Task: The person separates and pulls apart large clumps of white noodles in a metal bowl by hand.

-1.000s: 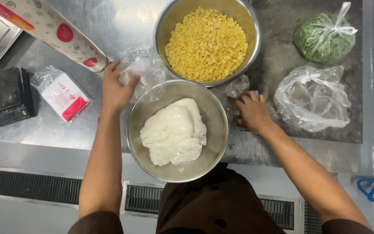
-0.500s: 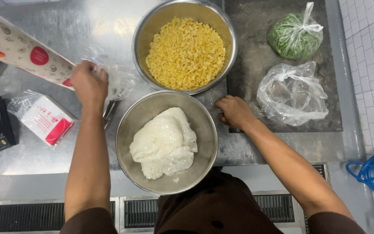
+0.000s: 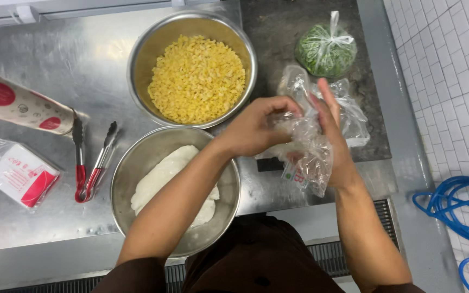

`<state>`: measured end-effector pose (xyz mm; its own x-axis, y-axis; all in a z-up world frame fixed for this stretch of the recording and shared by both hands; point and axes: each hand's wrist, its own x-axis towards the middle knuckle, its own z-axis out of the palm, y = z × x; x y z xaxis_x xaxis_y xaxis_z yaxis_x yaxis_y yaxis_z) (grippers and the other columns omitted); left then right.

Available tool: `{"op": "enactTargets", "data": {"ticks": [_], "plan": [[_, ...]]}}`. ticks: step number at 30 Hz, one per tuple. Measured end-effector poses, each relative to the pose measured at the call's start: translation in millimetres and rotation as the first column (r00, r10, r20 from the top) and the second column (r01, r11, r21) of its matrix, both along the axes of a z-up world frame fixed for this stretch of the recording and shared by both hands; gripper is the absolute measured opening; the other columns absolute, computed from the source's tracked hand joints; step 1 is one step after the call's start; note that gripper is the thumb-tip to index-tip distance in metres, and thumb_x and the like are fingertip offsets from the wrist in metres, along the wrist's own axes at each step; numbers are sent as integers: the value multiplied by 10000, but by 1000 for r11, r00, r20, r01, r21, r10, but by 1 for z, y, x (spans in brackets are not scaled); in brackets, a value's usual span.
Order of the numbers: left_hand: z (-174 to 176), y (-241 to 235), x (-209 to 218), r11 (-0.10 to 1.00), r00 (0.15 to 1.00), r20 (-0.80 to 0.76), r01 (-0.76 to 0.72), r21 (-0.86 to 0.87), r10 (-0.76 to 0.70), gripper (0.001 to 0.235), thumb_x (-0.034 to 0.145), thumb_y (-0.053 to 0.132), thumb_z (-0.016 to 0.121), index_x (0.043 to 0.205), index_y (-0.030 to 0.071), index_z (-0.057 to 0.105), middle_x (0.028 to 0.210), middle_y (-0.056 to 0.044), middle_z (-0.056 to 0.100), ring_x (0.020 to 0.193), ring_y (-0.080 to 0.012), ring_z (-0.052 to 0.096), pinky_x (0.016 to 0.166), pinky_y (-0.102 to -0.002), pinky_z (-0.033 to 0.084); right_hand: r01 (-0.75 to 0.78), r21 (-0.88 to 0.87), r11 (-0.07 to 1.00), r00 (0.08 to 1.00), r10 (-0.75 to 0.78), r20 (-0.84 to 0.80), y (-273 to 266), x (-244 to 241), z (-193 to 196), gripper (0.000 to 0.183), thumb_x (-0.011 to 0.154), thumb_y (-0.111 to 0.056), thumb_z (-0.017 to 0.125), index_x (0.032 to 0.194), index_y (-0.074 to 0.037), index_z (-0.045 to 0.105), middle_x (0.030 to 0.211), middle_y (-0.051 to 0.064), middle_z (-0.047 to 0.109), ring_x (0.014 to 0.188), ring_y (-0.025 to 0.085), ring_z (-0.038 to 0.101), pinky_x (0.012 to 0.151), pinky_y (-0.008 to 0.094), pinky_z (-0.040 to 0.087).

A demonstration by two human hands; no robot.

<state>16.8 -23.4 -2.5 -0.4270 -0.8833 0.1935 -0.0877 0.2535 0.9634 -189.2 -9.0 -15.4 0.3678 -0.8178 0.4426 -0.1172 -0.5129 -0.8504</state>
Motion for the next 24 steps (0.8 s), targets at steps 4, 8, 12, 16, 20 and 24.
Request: {"op": "enactTargets", "data": {"ticks": [4,8,12,16,20,24], "plan": [[-4,-25,-38,905,856,-395,408,121,-334,452,816,-22,632,1246,117,620,1293,11,600,1210,-117,563,1033,-335,492,10,463,886,938,-169,302,-31,-73,-58,320,1001,-72,705,1292,7,596,1058,132,670,932,201,684,760,328,584],[-23,-28,-54,992,990,-67,-126,9,126,326,956,57,641,1273,108,691,1321,-66,699,1099,-254,728,911,-395,630,221,593,774,876,-425,227,-67,-167,-81,389,942,-93,722,1307,-21,608,1101,149,681,974,236,684,798,357,581],[-75,-9,-89,999,637,771,24,-33,10,691,719,268,809,1360,131,590,1343,-141,569,1042,-387,662,810,-498,545,151,630,762,986,-157,-47,-102,-189,-98,459,883,-115,738,1322,-48,620,1144,166,692,1016,270,685,835,386,578],[-122,2,-107,978,466,868,29,-207,169,119,846,162,705,916,90,770,1197,-110,667,1072,-315,693,868,-406,584,-39,609,792,923,262,-282,-129,-128,-145,531,824,-136,755,1336,-75,631,1187,183,703,1058,304,686,873,415,575],[-109,35,-100,914,614,725,13,-405,312,106,827,118,702,928,119,735,1052,-107,659,1016,-306,687,946,-409,548,136,-55,989,678,-133,-723,-114,-88,-182,515,830,-109,731,1333,-82,625,1307,202,676,1103,360,677,908,460,538],[-68,46,-92,834,649,553,-254,-490,523,251,769,133,733,1017,105,705,1235,-122,631,1071,-343,636,848,-463,503,-93,68,993,510,106,-854,-133,-76,-181,510,814,-167,689,1269,38,584,1258,278,646,1213,444,624,1008,494,491]]}}
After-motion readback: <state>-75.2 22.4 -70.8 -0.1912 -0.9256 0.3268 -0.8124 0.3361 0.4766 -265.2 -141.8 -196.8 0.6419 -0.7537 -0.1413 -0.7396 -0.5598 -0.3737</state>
